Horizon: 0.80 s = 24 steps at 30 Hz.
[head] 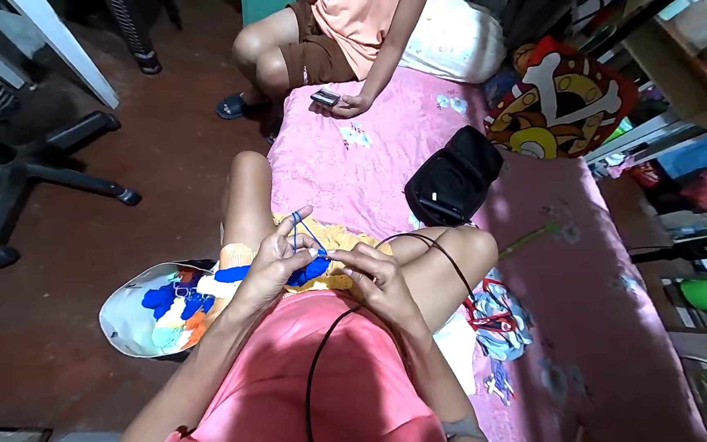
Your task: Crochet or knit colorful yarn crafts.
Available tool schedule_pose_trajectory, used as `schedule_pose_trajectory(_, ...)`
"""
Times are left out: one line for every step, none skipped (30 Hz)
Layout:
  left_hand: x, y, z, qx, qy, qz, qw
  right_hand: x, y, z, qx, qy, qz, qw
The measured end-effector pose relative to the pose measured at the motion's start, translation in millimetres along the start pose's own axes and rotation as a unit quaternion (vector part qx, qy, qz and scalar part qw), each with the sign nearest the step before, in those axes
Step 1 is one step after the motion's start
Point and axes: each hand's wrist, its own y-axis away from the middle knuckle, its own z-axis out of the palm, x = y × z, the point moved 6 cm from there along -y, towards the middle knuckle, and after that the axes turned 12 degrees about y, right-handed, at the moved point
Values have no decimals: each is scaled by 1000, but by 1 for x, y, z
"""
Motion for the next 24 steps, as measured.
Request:
schedule_pose_trajectory(1, 0, 0, 3, -10, 5, 1000, -3, 0, -3, -8, 31, -16, 999)
schedule_pose_trajectory(2, 1, 1, 6, -18, 10, 1000, -5, -1, -5, -15, 63, -29, 997)
schedule_pose_trajectory(3, 1, 1, 8, -27, 15, 999, -8, -2, -8, -20, 95, -40, 994)
schedule_pose_trajectory(4, 2, 3, 11, -35, 19, 999, -11, -2, -11, -25, 125, -48, 991)
schedule_pose_trajectory(5, 3, 4, 12, -41, 24, 999, -13, -3, -13, -28, 149, -54, 987)
schedule_pose_trajectory(6, 3, 5, 15, -50, 30, 998, -15, -3, -15, -29, 170, -58, 983)
schedule_pose_trajectory(7, 4, 5, 18, -63, 38, 997, -16, -3, -16, -28, 190, -61, 980)
schedule_pose_trajectory(8, 4, 6, 21, -77, 50, 996, -18, -3, -16, -28, 208, -61, 976)
schedule_pose_trajectory(9, 5, 7, 26, -98, 65, 993, -20, -3, -16, -23, 227, -63, 972)
schedule_pose_trajectory(9, 7, 8, 30, -121, 83, 989, -22, -2, -14, -14, 245, -65, 967)
schedule_pose_trajectory(9, 8, 10, 36, -138, 105, 984, -24, -1, -13, -1, 263, -65, 963)
schedule_pose_trajectory(9, 10, 12, 39, -154, 133, 978, -27, 0, -11, 16, 280, -63, 958)
schedule_pose_trajectory(8, 12, 14, 39, -169, 166, 971, -30, 1, -9, 34, 299, -58, 952)
schedule_pose_trajectory(6, 14, 17, 40, -185, 198, 962, -33, 3, -7, 55, 317, -51, 946)
schedule_pose_trajectory(4, 16, 19, 41, -195, 224, 954, -36, 5, -5, 76, 327, -40, 941)
schedule_pose_trajectory(2, 16, 20, 41, -194, 240, 950, -37, 7, -2, 95, 332, -28, 938)
schedule_pose_trajectory(0, 16, 22, 43, -186, 252, 949, -38, 9, 1, 109, 331, -16, 937)
schedule_pose_trajectory(-1, 15, 22, 47, -176, 265, 947, -38, 10, 4, 121, 327, -7, 937)
schedule_pose_trajectory(-1, 15, 23, 51, -172, 281, 943, -38, 10, 5, 132, 324, -2, 937)
schedule_pose_trajectory(-1, 15, 23, 52, -178, 298, 936, -38, 11, 6, 140, 323, 2, 936)
schedule_pose_trajectory(-1, 15, 24, 51, -191, 318, 927, -38, 11, 6, 144, 320, 6, 936)
schedule_pose_trajectory(-1, 16, 24, 53, -205, 341, 916, -38, 11, 7, 145, 311, 12, 939)
schedule_pose_trajectory(-2, 16, 24, 56, -216, 365, 904, -38, 11, 7, 140, 289, 24, 947)
schedule_pose_trajectory(-4, 17, 23, 61, -221, 384, 894, -35, 10, 8, 128, 245, 45, 960)
